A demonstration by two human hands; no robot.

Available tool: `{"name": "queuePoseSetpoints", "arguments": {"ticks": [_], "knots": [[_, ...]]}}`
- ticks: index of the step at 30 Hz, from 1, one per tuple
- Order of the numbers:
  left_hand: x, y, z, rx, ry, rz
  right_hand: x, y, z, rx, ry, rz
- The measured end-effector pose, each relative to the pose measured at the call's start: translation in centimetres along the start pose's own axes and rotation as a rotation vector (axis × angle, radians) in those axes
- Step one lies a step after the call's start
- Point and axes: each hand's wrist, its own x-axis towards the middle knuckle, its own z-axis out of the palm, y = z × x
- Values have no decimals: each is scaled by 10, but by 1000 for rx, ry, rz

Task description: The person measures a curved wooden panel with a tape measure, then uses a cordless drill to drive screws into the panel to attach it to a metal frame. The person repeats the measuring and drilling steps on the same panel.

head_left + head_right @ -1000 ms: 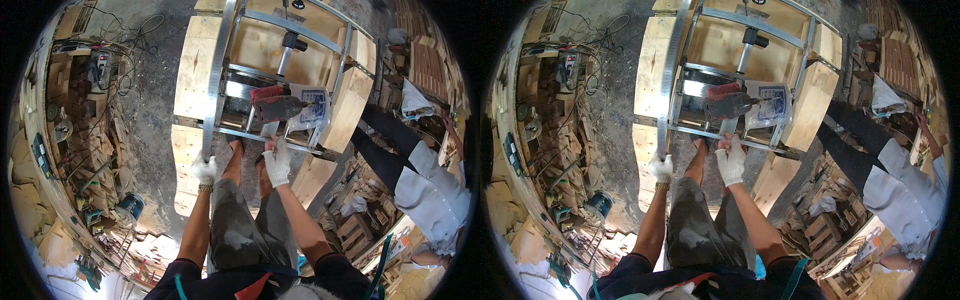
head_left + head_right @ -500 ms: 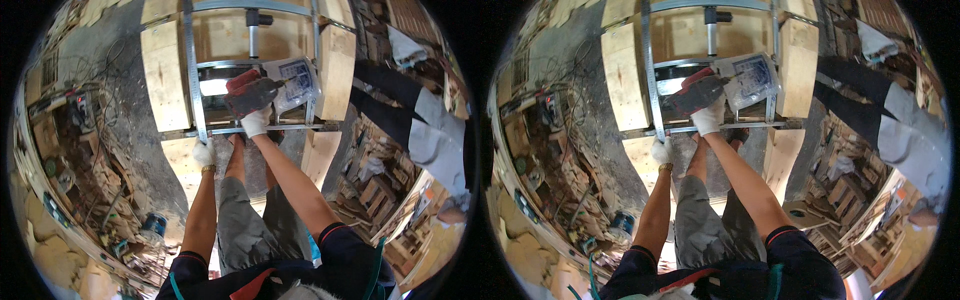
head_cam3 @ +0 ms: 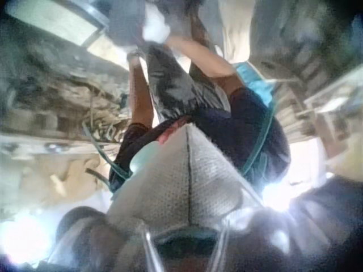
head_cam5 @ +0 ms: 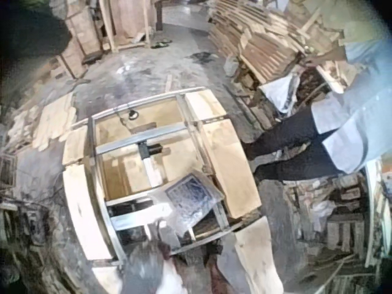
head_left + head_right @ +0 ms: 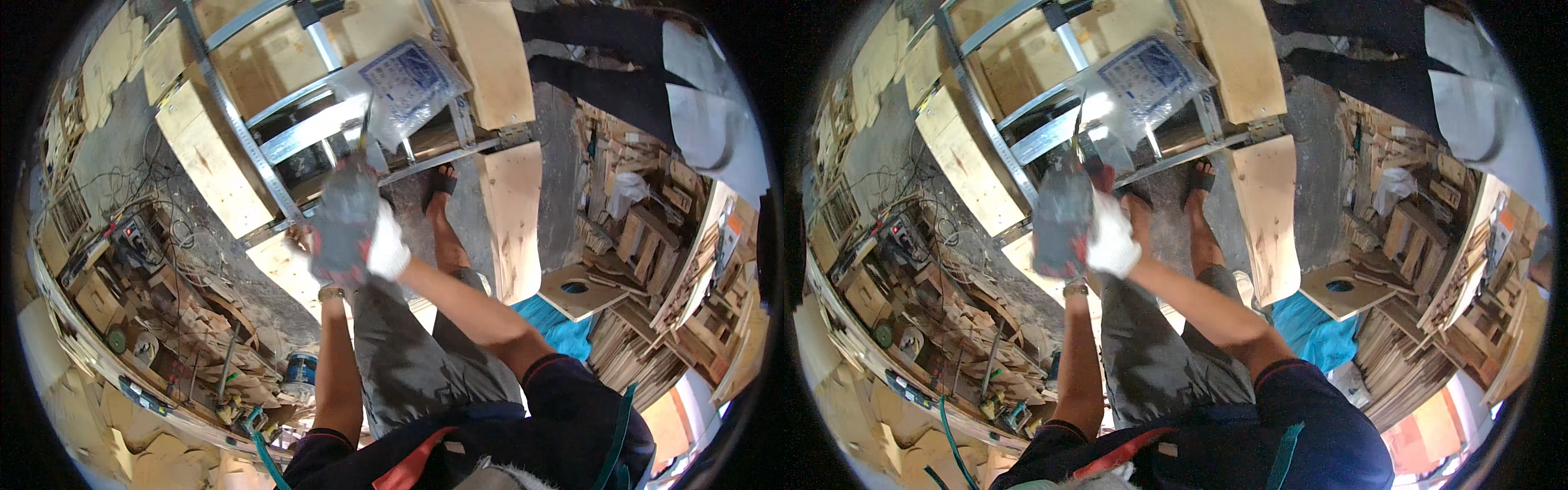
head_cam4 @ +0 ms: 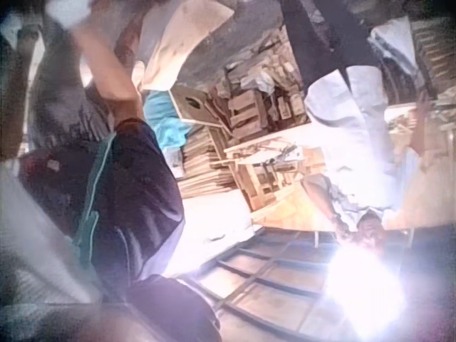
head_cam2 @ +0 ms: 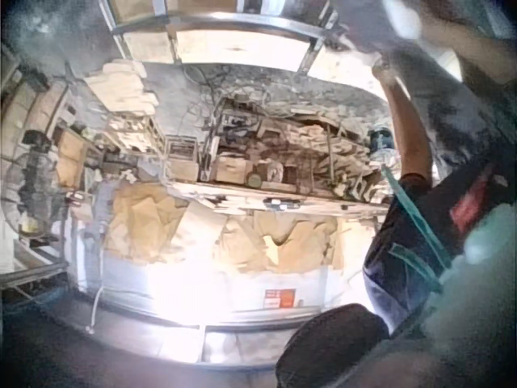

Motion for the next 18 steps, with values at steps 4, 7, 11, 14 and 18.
{"name": "queuePoseSetpoints", "arguments": {"ticks": [4, 7, 11, 14, 18], "knots": [[-34, 69, 42, 188, -328, 922, -93, -16, -57, 855, 92, 467], [-56, 122, 110, 531, -588, 1233, -131, -26, -128, 1367, 138, 492], [-44, 162, 215, 1229, -615, 1384, -153, -26, -214, 1435, 223, 553], [-22, 173, 265, 1443, -569, 1339, -155, -31, -264, 1385, 261, 536], [-22, 171, 286, 1264, -470, 1357, -149, -48, -303, 1190, 401, 547]]}}
